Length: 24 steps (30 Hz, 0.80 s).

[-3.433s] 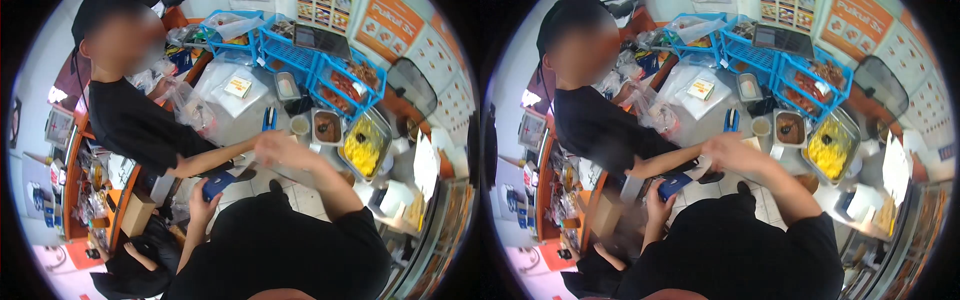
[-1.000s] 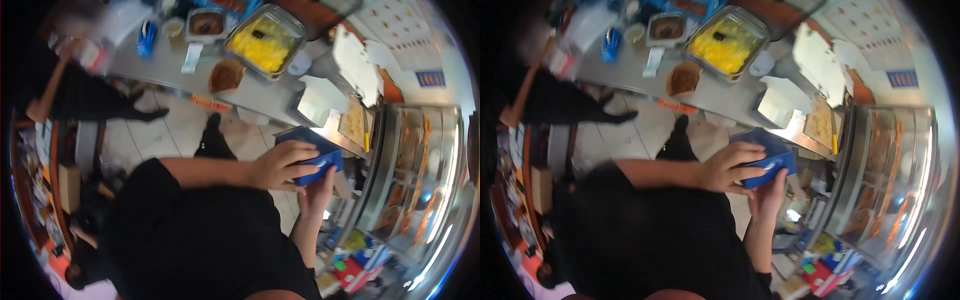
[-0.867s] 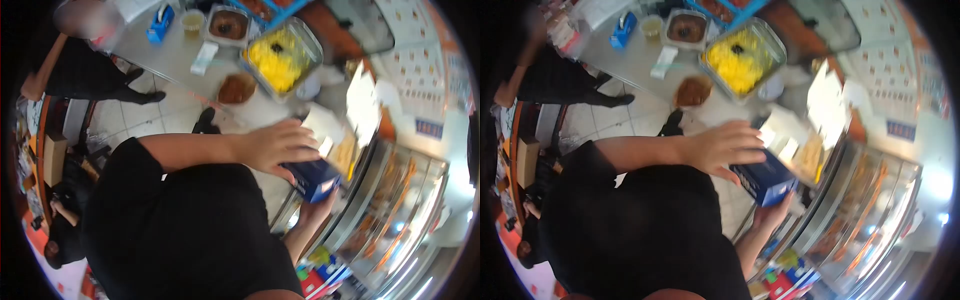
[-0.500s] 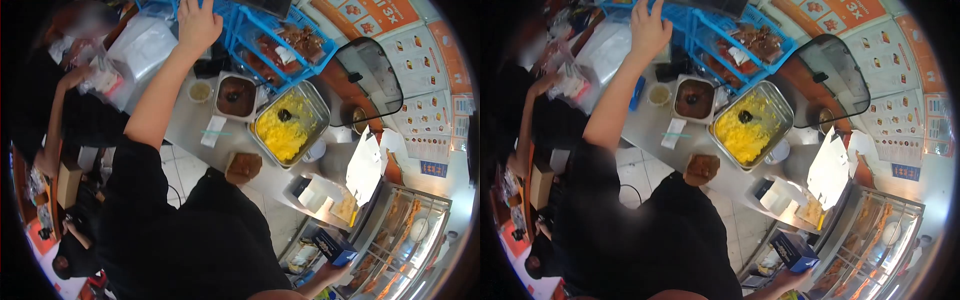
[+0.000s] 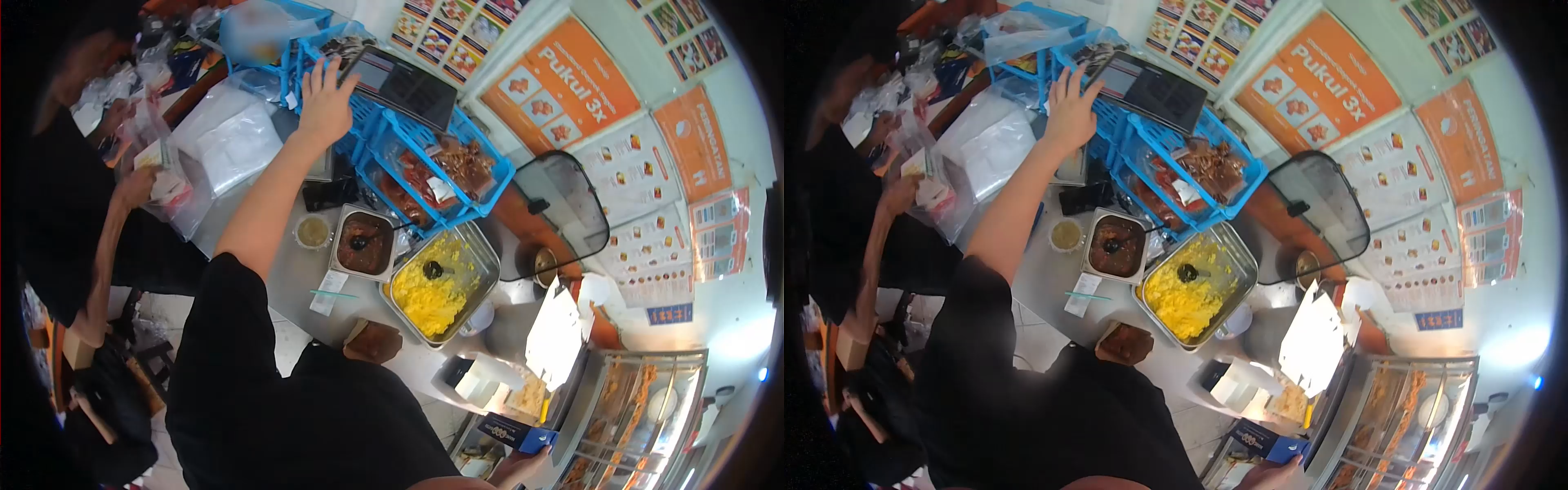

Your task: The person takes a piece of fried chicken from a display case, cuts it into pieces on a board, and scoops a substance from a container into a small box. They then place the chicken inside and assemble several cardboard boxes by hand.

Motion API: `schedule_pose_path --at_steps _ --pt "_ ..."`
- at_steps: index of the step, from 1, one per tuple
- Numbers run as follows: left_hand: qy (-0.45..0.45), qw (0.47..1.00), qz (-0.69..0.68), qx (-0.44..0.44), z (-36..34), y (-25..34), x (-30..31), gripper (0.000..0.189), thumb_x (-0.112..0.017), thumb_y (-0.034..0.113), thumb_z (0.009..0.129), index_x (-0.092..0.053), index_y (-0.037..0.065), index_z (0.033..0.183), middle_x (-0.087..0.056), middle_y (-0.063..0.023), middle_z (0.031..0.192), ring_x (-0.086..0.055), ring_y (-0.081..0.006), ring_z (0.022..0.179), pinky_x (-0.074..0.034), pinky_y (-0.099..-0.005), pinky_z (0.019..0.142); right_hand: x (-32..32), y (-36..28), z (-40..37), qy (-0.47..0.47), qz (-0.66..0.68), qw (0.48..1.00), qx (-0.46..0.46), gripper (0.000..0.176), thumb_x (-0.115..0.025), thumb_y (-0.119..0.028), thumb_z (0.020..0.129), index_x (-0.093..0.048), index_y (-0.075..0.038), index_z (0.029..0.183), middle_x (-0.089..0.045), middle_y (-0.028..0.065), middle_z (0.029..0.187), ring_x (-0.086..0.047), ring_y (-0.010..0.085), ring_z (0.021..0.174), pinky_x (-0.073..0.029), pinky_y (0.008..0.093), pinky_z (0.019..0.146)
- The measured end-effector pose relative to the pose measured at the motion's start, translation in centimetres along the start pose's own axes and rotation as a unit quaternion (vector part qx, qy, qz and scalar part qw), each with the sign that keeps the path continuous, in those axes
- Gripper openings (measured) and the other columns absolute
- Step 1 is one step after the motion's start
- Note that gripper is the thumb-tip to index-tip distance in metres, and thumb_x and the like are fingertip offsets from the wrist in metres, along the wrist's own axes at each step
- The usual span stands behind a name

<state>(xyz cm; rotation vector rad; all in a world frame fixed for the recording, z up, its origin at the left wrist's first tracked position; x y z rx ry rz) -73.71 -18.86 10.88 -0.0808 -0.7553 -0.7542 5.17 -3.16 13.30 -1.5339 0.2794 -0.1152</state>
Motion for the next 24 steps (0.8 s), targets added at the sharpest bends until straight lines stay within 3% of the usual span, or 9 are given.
schedule_pose_path --at_steps 3,6,7,9,11,13,18,22,24 --pt "0.065 0.983 -0.170 -0.017 -1.0 3.6 6.2 0.054 -0.063 0.000 0.073 -0.058 0.009 0.126 -0.049 -0.0194 0.137 -0.044 -0.0424 0.130 -0.037 -0.0523 0.109 -7.1 -2.4 -2.6 0.006 0.001 1.000 -0.018 0.050 -0.051 -0.041 0.104 -0.053 -0.003 0.135 -0.063 0.0116 0.124 -0.062 0.0224 0.110 -0.050 0.0359 0.094" --pt "-0.018 0.891 -0.446 -0.088 -7.7 11.1 11.4 0.045 -0.061 0.001 0.077 -0.059 0.006 0.122 -0.059 -0.0156 0.123 -0.056 -0.0371 0.116 -0.043 -0.0471 0.102 -10.1 -2.4 -2.8 -0.126 0.067 0.990 0.007 0.059 -0.053 -0.045 0.102 -0.047 0.000 0.139 -0.057 0.0139 0.133 -0.057 0.0247 0.118 -0.041 0.0398 0.105" --pt "-0.102 0.830 -0.541 -0.091 -11.5 14.5 12.1 0.044 -0.065 0.006 0.081 -0.058 0.007 0.124 -0.058 -0.0143 0.126 -0.053 -0.0356 0.122 -0.041 -0.0475 0.103 -11.8 -1.3 -2.3 -0.141 0.067 0.988 0.021 0.062 -0.053 -0.047 0.102 -0.046 0.000 0.140 -0.056 0.0133 0.135 -0.055 0.0245 0.120 -0.041 0.0399 0.106" --pt "-0.091 0.741 -0.636 -0.196 -16.7 20.7 15.7 0.063 -0.076 0.028 0.082 -0.052 0.010 0.138 -0.048 -0.0173 0.142 -0.039 -0.0398 0.139 -0.033 -0.0541 0.111 -14.5 0.3 -2.6 -0.248 0.068 0.966 0.030 0.061 -0.051 -0.046 0.103 -0.045 0.000 0.142 -0.055 0.0132 0.136 -0.055 0.0249 0.122 -0.041 0.0414 0.107" --pt "-0.093 0.722 -0.661 -0.183 -19.7 24.8 20.5 0.074 -0.079 0.035 0.080 -0.049 0.014 0.145 -0.041 -0.0190 0.148 -0.035 -0.0428 0.141 -0.029 -0.0580 0.114 -18.0 -0.1 -5.5 -0.333 0.060 0.941 0.013 0.063 -0.051 -0.047 0.103 -0.042 0.000 0.144 -0.053 0.0150 0.139 -0.052 0.0271 0.126 -0.039 0.0439 0.110" --pt "-0.138 0.758 -0.604 -0.203 -20.6 27.1 23.8 0.078 -0.081 0.036 0.078 -0.048 0.017 0.146 -0.039 -0.0207 0.150 -0.033 -0.0437 0.142 -0.027 -0.0605 0.115 -20.0 -1.5 -8.2 -0.412 0.036 0.911 -0.001 0.064 -0.051 -0.048 0.103 -0.040 0.000 0.144 -0.051 0.0164 0.140 -0.051 0.0299 0.128 -0.036 0.0453 0.112" --pt "-0.016 0.767 -0.610 -0.198 -22.6 27.3 24.0 0.069 -0.080 0.026 0.077 -0.055 0.016 0.141 -0.053 -0.0179 0.137 -0.058 -0.0370 0.121 -0.051 -0.0431 0.095 -20.3 -4.0 -10.9 -0.549 -0.002 0.836 -0.019 0.065 -0.047 -0.049 0.104 -0.037 -0.001 0.146 -0.050 0.0163 0.141 -0.052 0.0290 0.129 -0.043 0.0452 0.108" --pt "0.045 0.829 -0.520 -0.199 -24.9 27.6 27.8 0.062 -0.079 0.030 0.080 -0.058 0.015 0.137 -0.056 -0.0174 0.135 -0.060 -0.0367 0.121 -0.051 -0.0435 0.094 -17.2 -4.2 -11.8 -0.525 0.120 0.830 -0.145 0.062 -0.039 -0.048 0.107 -0.038 0.000 0.145 -0.050 0.0171 0.141 -0.053 0.0269 0.127 -0.048 0.0429 0.103" --pt "0.055 0.847 -0.494 -0.187 -27.7 29.0 29.8 0.061 -0.079 0.030 0.081 -0.058 0.015 0.137 -0.055 -0.0180 0.137 -0.059 -0.0370 0.122 -0.051 -0.0436 0.095 -15.0 -4.1 -12.6 -0.530 0.093 0.833 -0.129 0.061 -0.039 -0.048 0.107 -0.039 0.001 0.145 -0.050 0.0172 0.141 -0.054 0.0268 0.127 -0.048 0.0424 0.103"
Point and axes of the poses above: each hand's wrist, its own z-axis towards the middle knuckle, its own x-axis out of the back of the hand, y = z × x, the point moved 2 cm from there along z, towards the middle knuckle
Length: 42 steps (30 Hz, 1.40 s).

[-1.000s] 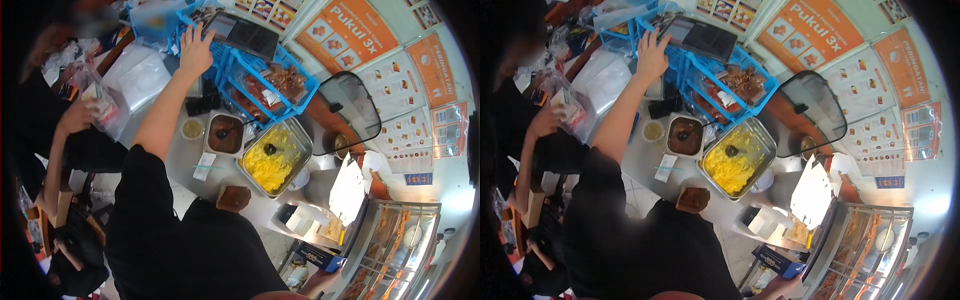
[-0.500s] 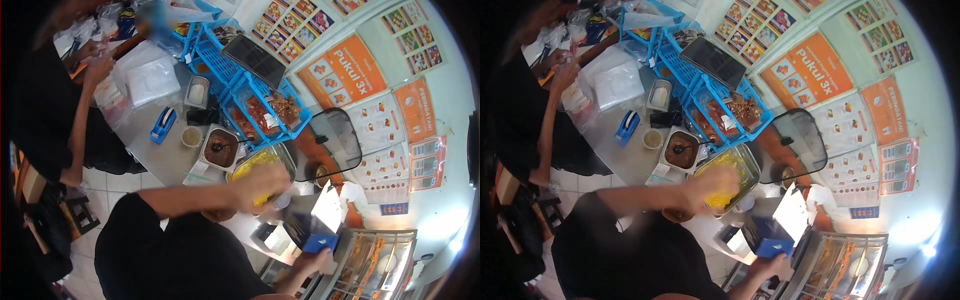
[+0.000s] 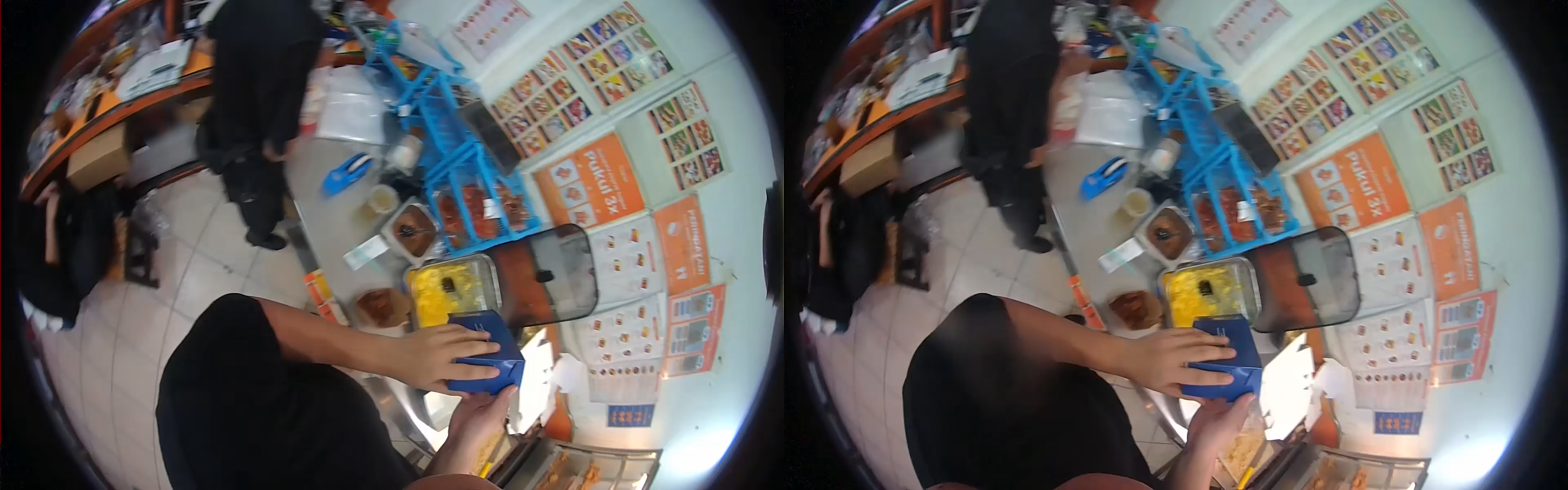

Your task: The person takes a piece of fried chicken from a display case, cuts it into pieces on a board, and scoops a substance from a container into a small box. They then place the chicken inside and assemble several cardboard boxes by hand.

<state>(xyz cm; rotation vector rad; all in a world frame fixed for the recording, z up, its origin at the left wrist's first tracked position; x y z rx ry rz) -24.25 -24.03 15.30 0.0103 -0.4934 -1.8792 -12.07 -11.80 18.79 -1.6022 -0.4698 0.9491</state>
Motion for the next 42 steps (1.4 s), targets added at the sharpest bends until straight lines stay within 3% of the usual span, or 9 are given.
schedule_pose_path --at_steps 9,16,23,27,31,33,35,39,42 --pt "-0.012 0.985 0.104 0.137 -9.6 14.4 -0.1 0.061 -0.081 0.031 0.079 -0.060 0.014 0.134 -0.057 -0.0177 0.139 -0.064 -0.0322 0.116 -0.054 -0.0404 0.092 4.9 5.7 -11.3 -0.076 0.115 0.967 -0.214 0.061 -0.034 -0.049 0.108 -0.041 -0.002 0.144 -0.051 0.0158 0.140 -0.054 0.0270 0.126 -0.047 0.0418 0.103" --pt "-0.066 0.962 0.206 0.165 -12.8 21.8 3.9 0.062 -0.082 0.034 0.077 -0.061 0.016 0.132 -0.058 -0.0138 0.138 -0.066 -0.0299 0.112 -0.055 -0.0390 0.089 6.0 7.8 -17.2 -0.052 0.059 0.972 -0.221 0.048 -0.042 -0.043 0.107 -0.055 -0.001 0.126 -0.065 0.0104 0.115 -0.062 0.0196 0.103 -0.051 0.0333 0.087" --pt "-0.059 0.940 0.280 0.185 -15.4 26.4 7.5 0.055 -0.082 0.029 0.075 -0.065 0.014 0.126 -0.061 -0.0119 0.134 -0.067 -0.0296 0.113 -0.056 -0.0398 0.089 -0.3 10.5 -23.6 -0.034 0.053 0.979 -0.196 0.046 -0.039 -0.039 0.108 -0.052 -0.001 0.130 -0.063 0.0108 0.120 -0.063 0.0183 0.107 -0.051 0.0335 0.092" --pt "0.009 0.930 0.221 0.293 -17.3 27.9 13.4 0.046 -0.079 0.025 0.081 -0.066 0.009 0.121 -0.063 -0.0146 0.129 -0.066 -0.0320 0.112 -0.055 -0.0388 0.090 -1.4 12.6 -25.4 -0.195 0.074 0.951 -0.229 0.051 -0.037 -0.039 0.109 -0.046 0.000 0.140 -0.059 0.0135 0.130 -0.059 0.0222 0.118 -0.049 0.0360 0.097" --pt "0.231 0.836 0.233 0.441 -26.1 23.7 23.0 0.041 -0.073 0.036 0.088 -0.070 0.002 0.109 -0.066 -0.0200 0.113 -0.067 -0.0340 0.096 -0.052 -0.0389 0.083 -7.6 12.1 -30.2 -0.516 -0.244 0.820 -0.033 0.057 -0.054 -0.038 0.101 -0.044 -0.001 0.143 -0.059 0.0142 0.133 -0.052 0.0281 0.130 -0.041 0.0436 0.106" --pt "0.224 0.737 0.253 0.586 -32.5 22.2 28.2 0.049 -0.066 0.045 0.093 -0.069 0.001 0.111 -0.067 -0.0192 0.113 -0.067 -0.0319 0.099 -0.053 -0.0410 0.082 -10.7 12.1 -34.3 -0.593 -0.531 0.483 0.364 0.053 -0.066 -0.025 0.091 -0.052 -0.008 0.140 -0.062 0.0178 0.128 -0.055 0.0344 0.126 -0.042 0.0433 0.105" --pt "0.292 0.540 -0.235 0.754 -38.1 22.3 30.7 0.066 -0.056 0.064 0.092 -0.069 0.003 0.111 -0.069 -0.0149 0.117 -0.068 -0.0277 0.091 -0.054 -0.0465 0.082 -11.3 17.0 -36.4 -0.593 -0.542 0.442 0.398 0.047 -0.070 -0.024 0.088 -0.060 -0.013 0.132 -0.063 0.0188 0.127 -0.058 0.0366 0.120 -0.043 0.0452 0.103" --pt "0.023 0.533 -0.212 0.819 -38.9 31.4 33.2 0.086 -0.041 0.075 0.093 -0.054 0.002 0.139 -0.055 -0.0214 0.140 -0.065 -0.0351 0.110 -0.050 -0.0537 0.096 -15.9 22.3 -38.6 -0.762 -0.465 0.449 0.044 0.031 -0.063 -0.022 0.095 -0.064 -0.011 0.124 -0.069 0.0088 0.110 -0.066 0.0235 0.098 -0.052 0.0395 0.088" --pt "0.013 0.642 -0.086 0.762 -44.0 34.5 33.3 0.082 -0.035 0.070 0.098 -0.043 0.007 0.150 -0.034 -0.0247 0.156 -0.043 -0.0398 0.139 -0.035 -0.0531 0.112 -17.8 23.5 -41.2 -0.746 -0.379 0.491 -0.244 0.029 -0.060 -0.019 0.098 -0.063 -0.011 0.126 -0.069 0.0014 0.101 -0.064 0.0133 0.089 -0.053 0.0309 0.079"
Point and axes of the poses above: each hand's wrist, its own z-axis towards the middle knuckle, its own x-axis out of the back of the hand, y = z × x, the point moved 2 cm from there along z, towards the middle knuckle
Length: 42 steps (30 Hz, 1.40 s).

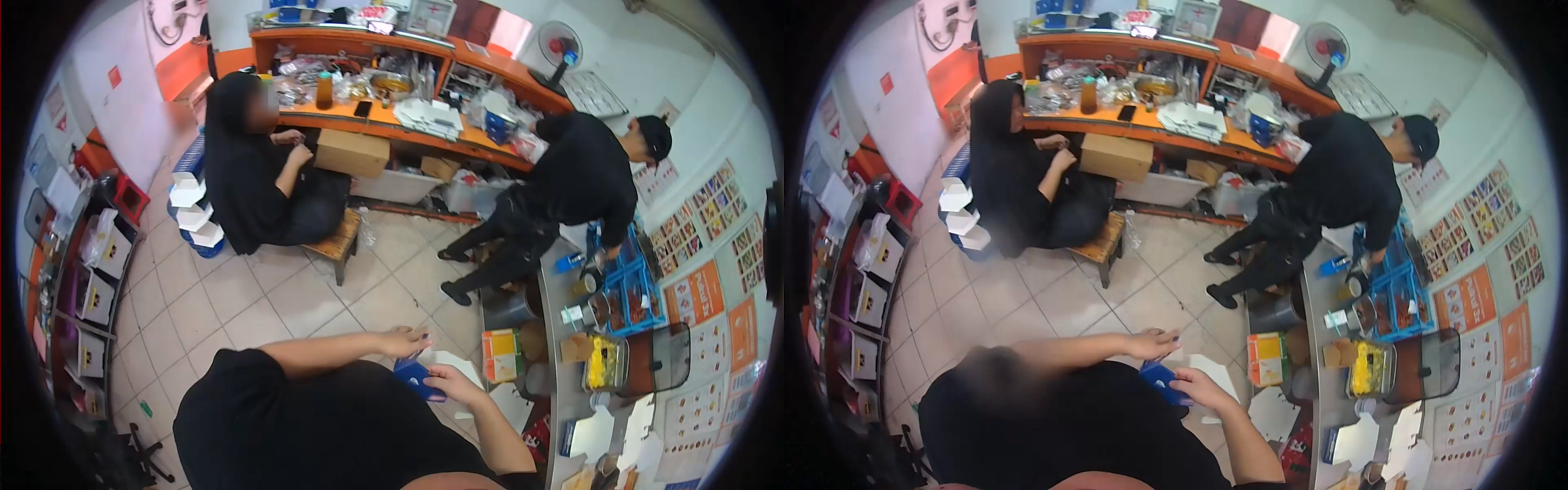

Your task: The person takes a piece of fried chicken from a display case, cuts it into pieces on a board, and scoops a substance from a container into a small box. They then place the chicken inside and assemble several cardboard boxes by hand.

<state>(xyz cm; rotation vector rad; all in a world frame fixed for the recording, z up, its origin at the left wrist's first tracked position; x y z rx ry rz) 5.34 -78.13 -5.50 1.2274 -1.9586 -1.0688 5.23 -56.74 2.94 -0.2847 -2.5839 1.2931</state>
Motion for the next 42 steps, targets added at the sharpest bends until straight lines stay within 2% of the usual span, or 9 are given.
schedule_pose_path --at_steps 6,11,15,17,24,33,37,39,42 --pt "0.028 0.906 0.271 -0.325 -14.8 6.4 4.2 0.036 -0.061 0.037 0.099 -0.069 0.009 0.119 -0.043 -0.0202 0.151 -0.029 -0.0409 0.146 -0.027 -0.0481 0.117 -0.7 -4.6 2.9 -0.049 0.000 0.996 0.073 0.025 -0.066 -0.010 0.095 -0.065 -0.002 0.119 -0.069 -0.0005 0.100 -0.063 0.0076 0.089 -0.052 0.0247 0.078" --pt "-0.049 0.949 0.201 -0.236 -15.2 3.5 7.3 0.020 -0.069 0.020 0.093 -0.067 0.002 0.101 -0.070 -0.0125 0.104 -0.065 -0.0272 0.103 -0.048 -0.0389 0.092 -0.9 -6.6 5.6 -0.102 -0.247 0.963 0.040 0.027 -0.066 -0.010 0.096 -0.066 0.000 0.121 -0.073 0.0037 0.101 -0.066 0.0090 0.086 -0.052 0.0257 0.083" --pt "-0.073 0.964 0.010 -0.257 -15.8 3.6 8.5 0.015 -0.067 0.011 0.093 -0.067 0.001 0.104 -0.067 -0.0064 0.095 -0.064 -0.0214 0.099 -0.048 -0.0362 0.090 2.1 -2.5 9.1 -0.097 0.030 0.994 -0.040 0.025 -0.067 -0.015 0.096 -0.067 0.002 0.115 -0.072 0.0038 0.102 -0.067 0.0120 0.087 -0.052 0.0245 0.082" --pt "-0.007 0.901 0.123 -0.415 -14.7 3.5 8.0 0.019 -0.069 0.013 0.091 -0.063 0.001 0.105 -0.066 -0.0084 0.097 -0.063 -0.0264 0.102 -0.048 -0.0387 0.090 1.7 -2.0 9.7 -0.135 0.160 0.976 -0.066 0.022 -0.066 -0.016 0.097 -0.068 -0.001 0.114 -0.071 0.0027 0.101 -0.066 0.0099 0.089 -0.051 0.0249 0.084" --pt "0.316 0.883 0.188 -0.291 -13.9 2.6 5.1 0.026 -0.068 0.022 0.087 -0.060 0.008 0.107 -0.066 -0.0131 0.100 -0.061 -0.0345 0.105 -0.047 -0.0465 0.090 0.9 -4.9 8.0 -0.095 0.172 0.977 -0.085 0.023 -0.060 -0.014 0.100 -0.067 -0.002 0.118 -0.071 0.0010 0.106 -0.066 0.0094 0.090 -0.051 0.0257 0.084" --pt "0.049 0.855 0.418 -0.303 -9.8 2.6 3.9 0.027 -0.062 0.032 0.092 -0.063 0.009 0.107 -0.069 -0.0142 0.098 -0.064 -0.0345 0.098 -0.047 -0.0484 0.086 -0.7 -7.7 6.3 -0.034 0.070 0.995 -0.069 0.019 -0.064 -0.016 0.096 -0.071 -0.002 0.107 -0.069 -0.0011 0.086 -0.060 0.0072 0.073 -0.048 0.0242 0.071" --pt "-0.084 0.903 0.326 -0.267 -9.6 4.7 5.4 0.029 -0.066 0.030 0.092 -0.066 0.002 0.097 -0.068 -0.0196 0.083 -0.065 -0.0376 0.079 -0.049 -0.0461 0.074 -2.7 -10.6 1.7 0.231 -0.271 0.933 0.050 0.021 -0.066 -0.017 0.090 -0.071 0.000 0.101 -0.069 0.0131 0.084 -0.064 0.0231 0.068 -0.051 0.0348 0.068" --pt "-0.095 0.923 0.268 -0.257 -9.1 5.3 5.9 0.028 -0.068 0.028 0.091 -0.066 0.000 0.095 -0.067 -0.0194 0.083 -0.065 -0.0331 0.079 -0.049 -0.0423 0.073 -3.0 -11.7 -1.5 0.608 -0.209 0.740 0.199 0.021 -0.060 -0.017 0.094 -0.071 0.000 0.101 -0.070 0.0177 0.092 -0.066 0.0309 0.073 -0.052 0.0382 0.070" --pt "-0.106 0.949 0.200 -0.218 -9.0 7.4 5.5 0.026 -0.068 0.027 0.092 -0.066 0.001 0.096 -0.066 -0.0166 0.080 -0.063 -0.0284 0.076 -0.048 -0.0398 0.071 -4.2 -6.6 -3.4 0.613 -0.131 0.762 0.163 0.024 -0.057 -0.015 0.096 -0.065 0.000 0.112 -0.068 0.0201 0.098 -0.065 0.0351 0.081 -0.052 0.0397 0.074"
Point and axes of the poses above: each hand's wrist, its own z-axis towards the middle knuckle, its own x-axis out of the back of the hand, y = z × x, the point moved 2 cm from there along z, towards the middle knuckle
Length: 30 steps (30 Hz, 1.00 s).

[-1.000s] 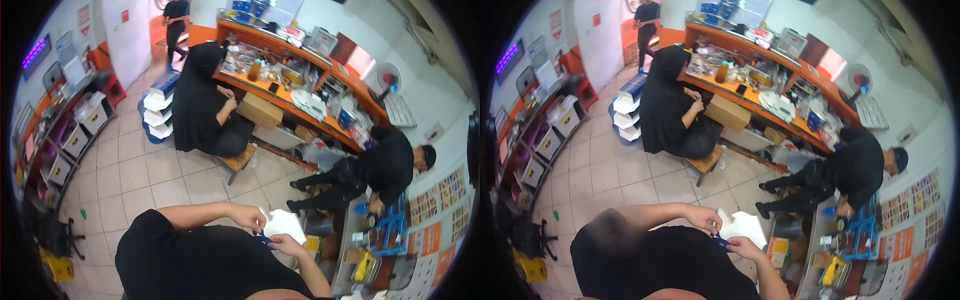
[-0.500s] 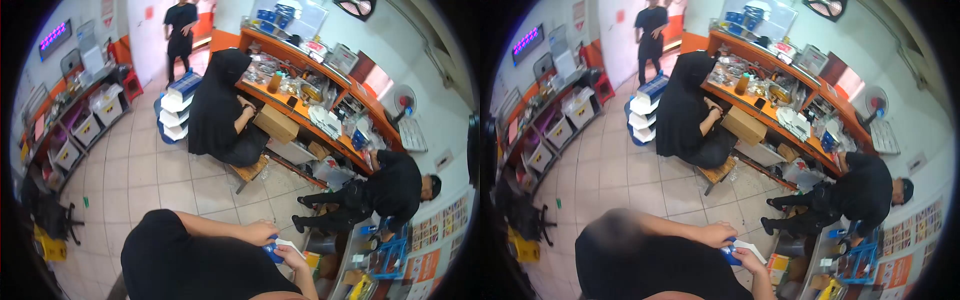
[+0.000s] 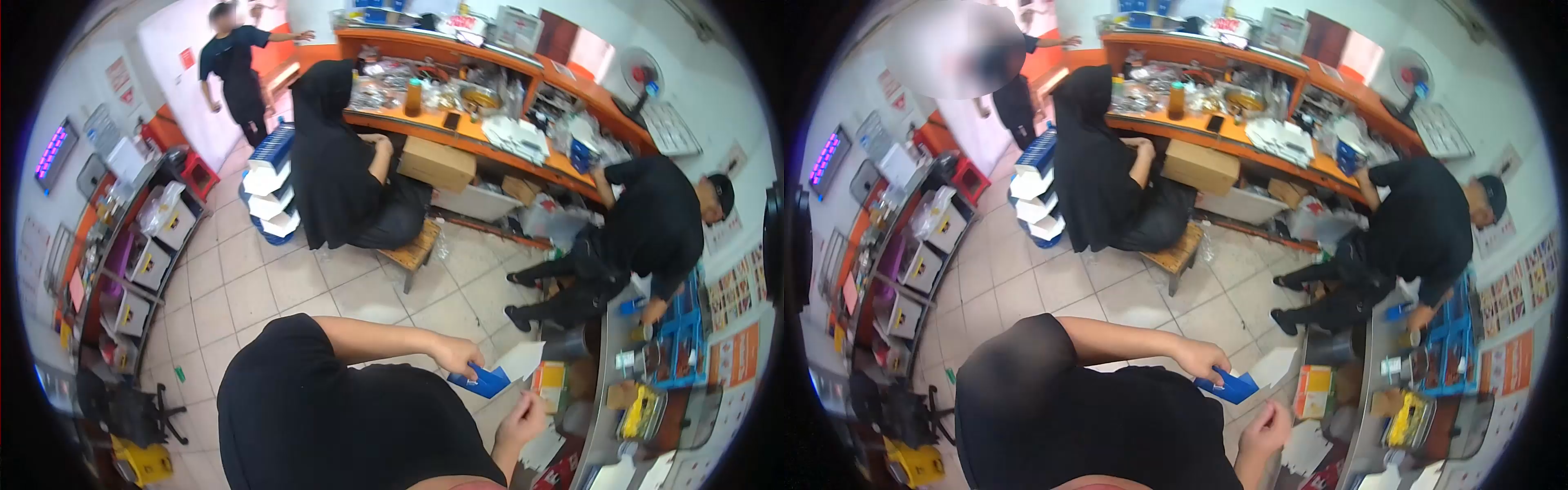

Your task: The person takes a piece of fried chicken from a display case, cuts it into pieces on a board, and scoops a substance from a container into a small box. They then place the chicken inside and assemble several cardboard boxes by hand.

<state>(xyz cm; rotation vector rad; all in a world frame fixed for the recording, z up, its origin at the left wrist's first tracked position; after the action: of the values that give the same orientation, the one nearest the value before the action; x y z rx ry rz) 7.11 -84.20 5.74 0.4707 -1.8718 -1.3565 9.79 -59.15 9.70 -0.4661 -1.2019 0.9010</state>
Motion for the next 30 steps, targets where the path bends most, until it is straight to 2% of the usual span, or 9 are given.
schedule_pose_path --at_steps 3,4,8,10,15,21,24,27,30 --pt "-0.036 0.997 0.048 -0.057 2.7 1.1 -2.3 0.026 -0.067 0.027 0.092 -0.066 0.002 0.100 -0.067 -0.0158 0.082 -0.063 -0.0283 0.076 -0.048 -0.0399 0.071 -1.3 0.5 -1.0 -0.088 -0.133 0.986 0.040 0.029 -0.056 -0.010 0.096 -0.058 0.001 0.123 -0.066 0.0189 0.099 -0.066 0.0305 0.085 -0.051 0.0380 0.075" --pt "-0.064 0.996 0.062 -0.016 3.4 1.9 -3.0 0.025 -0.067 0.026 0.093 -0.066 0.003 0.102 -0.068 -0.0157 0.085 -0.064 -0.0290 0.077 -0.048 -0.0402 0.071 -1.5 2.7 -2.2 -0.110 -0.089 0.987 -0.075 0.035 -0.057 -0.007 0.096 -0.053 0.001 0.130 -0.065 0.0134 0.093 -0.062 0.0209 0.080 -0.049 0.0333 0.073" --pt "-0.107 0.994 0.001 0.021 7.0 2.6 -4.1 0.026 -0.067 0.027 0.094 -0.068 0.003 0.105 -0.070 -0.0083 0.089 -0.063 -0.0161 0.082 -0.049 -0.0332 0.075 -1.2 11.1 -7.0 0.105 0.151 0.962 -0.204 0.038 -0.062 -0.005 0.093 -0.054 0.004 0.129 -0.060 0.0065 0.088 -0.053 0.0116 0.075 -0.046 0.0272 0.069" --pt "-0.148 0.970 -0.158 0.108 9.1 1.7 -5.5 0.031 -0.068 0.028 0.095 -0.069 0.001 0.108 -0.070 -0.0031 0.094 -0.060 -0.0102 0.087 -0.049 -0.0292 0.078 1.3 10.3 -8.3 0.139 0.156 0.956 -0.206 0.029 -0.061 -0.005 0.094 -0.058 0.002 0.122 -0.054 0.0019 0.084 -0.049 0.0093 0.074 -0.043 0.0257 0.067" --pt "-0.332 0.925 -0.126 0.135 15.9 4.5 -11.7 0.030 -0.069 0.025 0.094 -0.071 0.000 0.109 -0.069 -0.0016 0.100 -0.058 -0.0101 0.095 -0.046 -0.0278 0.087 8.7 11.6 -11.7 0.221 0.067 0.964 -0.132 0.009 -0.064 -0.003 0.092 -0.065 0.001 0.100 -0.050 -0.0047 0.077 -0.043 0.0052 0.069 -0.037 0.0221 0.062" --pt "-0.316 0.897 -0.254 0.178 23.2 10.2 -22.2 0.022 -0.068 0.020 0.094 -0.072 0.001 0.104 -0.070 0.0001 0.095 -0.059 -0.0083 0.090 -0.046 -0.0263 0.085 17.7 16.6 -17.6 0.416 0.303 0.785 -0.346 0.009 -0.069 -0.007 0.092 -0.068 0.000 0.097 -0.058 -0.0026 0.076 -0.053 0.0080 0.071 -0.043 0.0252 0.065" --pt "-0.387 0.901 -0.139 0.138 25.9 13.4 -27.8 0.022 -0.069 0.019 0.093 -0.072 0.001 0.105 -0.070 0.0000 0.093 -0.059 -0.0077 0.088 -0.046 -0.0257 0.084 24.0 15.3 -18.5 0.364 0.273 0.852 -0.258 0.012 -0.072 -0.008 0.089 -0.069 0.000 0.098 -0.060 0.0001 0.082 -0.056 0.0101 0.075 -0.046 0.0275 0.068" --pt "-0.456 0.887 -0.043 0.062 28.8 15.9 -32.6 0.028 -0.070 0.022 0.092 -0.072 0.000 0.109 -0.071 -0.0009 0.093 -0.060 -0.0076 0.088 -0.047 -0.0260 0.082 29.0 13.8 -18.7 0.118 -0.057 0.979 -0.154 0.022 -0.077 -0.009 0.082 -0.073 -0.001 0.102 -0.061 0.0051 0.087 -0.059 0.0145 0.081 -0.049 0.0302 0.069" --pt "-0.493 0.863 -0.047 0.103 31.0 19.0 -34.7 0.031 -0.071 0.025 0.092 -0.072 0.000 0.111 -0.072 -0.0032 0.094 -0.061 -0.0085 0.087 -0.049 -0.0275 0.081 31.5 16.4 -20.2 0.213 -0.078 0.925 -0.304 0.023 -0.082 -0.010 0.077 -0.074 -0.004 0.098 -0.058 0.0057 0.083 -0.055 0.0171 0.075 -0.045 0.0298 0.065"
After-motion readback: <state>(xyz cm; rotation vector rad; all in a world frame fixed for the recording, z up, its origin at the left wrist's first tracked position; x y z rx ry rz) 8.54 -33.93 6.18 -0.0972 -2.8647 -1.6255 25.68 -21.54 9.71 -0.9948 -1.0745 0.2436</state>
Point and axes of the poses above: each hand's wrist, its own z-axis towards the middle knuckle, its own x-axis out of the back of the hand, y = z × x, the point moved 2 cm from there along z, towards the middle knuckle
